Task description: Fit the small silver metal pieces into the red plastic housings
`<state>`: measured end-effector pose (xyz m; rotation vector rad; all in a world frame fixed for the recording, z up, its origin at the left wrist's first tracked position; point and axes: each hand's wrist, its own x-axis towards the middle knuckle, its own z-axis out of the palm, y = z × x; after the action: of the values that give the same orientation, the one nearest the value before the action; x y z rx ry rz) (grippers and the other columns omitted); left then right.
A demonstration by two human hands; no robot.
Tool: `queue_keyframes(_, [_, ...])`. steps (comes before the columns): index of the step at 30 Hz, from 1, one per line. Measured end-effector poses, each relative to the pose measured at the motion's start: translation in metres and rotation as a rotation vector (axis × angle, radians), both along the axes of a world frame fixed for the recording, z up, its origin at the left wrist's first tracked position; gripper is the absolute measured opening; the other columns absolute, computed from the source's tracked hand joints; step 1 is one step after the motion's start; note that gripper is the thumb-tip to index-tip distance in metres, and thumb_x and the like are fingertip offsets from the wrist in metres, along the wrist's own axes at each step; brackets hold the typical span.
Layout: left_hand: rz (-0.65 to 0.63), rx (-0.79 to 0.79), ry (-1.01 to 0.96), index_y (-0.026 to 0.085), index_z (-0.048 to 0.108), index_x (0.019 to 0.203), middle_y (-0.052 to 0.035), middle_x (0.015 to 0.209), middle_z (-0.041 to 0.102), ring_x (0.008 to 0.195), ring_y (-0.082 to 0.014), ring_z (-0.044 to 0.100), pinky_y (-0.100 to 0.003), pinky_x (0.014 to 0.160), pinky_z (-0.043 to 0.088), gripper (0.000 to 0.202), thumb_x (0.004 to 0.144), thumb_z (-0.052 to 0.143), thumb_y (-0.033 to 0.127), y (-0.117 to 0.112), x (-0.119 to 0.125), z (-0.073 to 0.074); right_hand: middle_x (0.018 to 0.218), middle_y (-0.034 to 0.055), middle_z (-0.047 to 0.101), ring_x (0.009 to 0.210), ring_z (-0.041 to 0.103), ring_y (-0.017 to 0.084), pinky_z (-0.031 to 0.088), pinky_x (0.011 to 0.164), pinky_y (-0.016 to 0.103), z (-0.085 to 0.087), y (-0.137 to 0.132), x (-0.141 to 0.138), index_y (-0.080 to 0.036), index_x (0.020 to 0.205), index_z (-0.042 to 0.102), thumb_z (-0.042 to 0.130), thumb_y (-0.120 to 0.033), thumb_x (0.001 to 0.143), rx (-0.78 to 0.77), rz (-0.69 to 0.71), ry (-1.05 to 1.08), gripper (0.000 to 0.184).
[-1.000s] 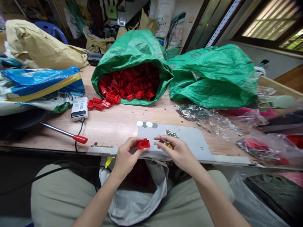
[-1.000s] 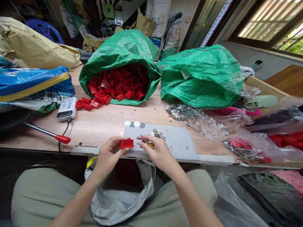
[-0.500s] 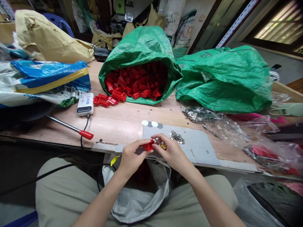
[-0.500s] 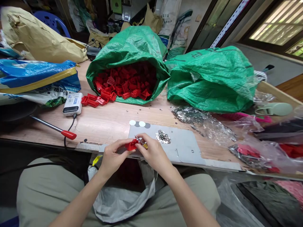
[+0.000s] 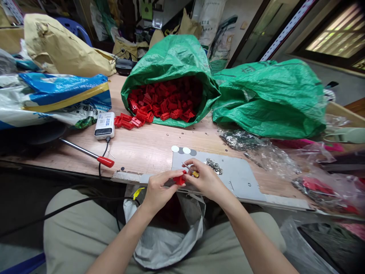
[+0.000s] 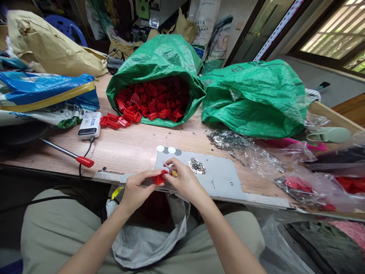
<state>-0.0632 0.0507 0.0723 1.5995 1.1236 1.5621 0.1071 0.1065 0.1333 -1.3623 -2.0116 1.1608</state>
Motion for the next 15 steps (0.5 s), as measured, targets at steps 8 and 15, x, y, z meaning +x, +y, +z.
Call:
queue_keyframes(8, [0.057, -0.139, -0.284, 0.02, 0.076, 0.106, -0.0065, 0.106, 0.078, 0.098, -0.0212, 0.075, -0.034, 0.091, 0.063, 0.029, 0.077, 0.082, 0.023, 0.0, 0.004, 0.0, 0.059, -0.0038, 0.057, 0.038, 0.016, 0.001, 0.014, 0.038, 0.02, -0.003, -0.012, 0.004, -0.015, 0.076, 0.062, 0.074, -0.059, 0.076, -0.59, -0.159, 0.416, 0.045])
queue_keyframes(15, [0.066, -0.106, -0.26, 0.018, 0.076, 0.103, -0.0078, 0.104, 0.079, 0.096, -0.0225, 0.076, -0.037, 0.09, 0.064, 0.028, 0.077, 0.082, 0.025, 0.0, 0.004, -0.001, 0.056, -0.0036, 0.056, 0.039, 0.022, 0.002, 0.017, 0.037, 0.02, 0.001, -0.01, 0.006, -0.015, 0.076, 0.069, 0.076, -0.055, 0.076, -0.523, -0.121, 0.356, 0.04])
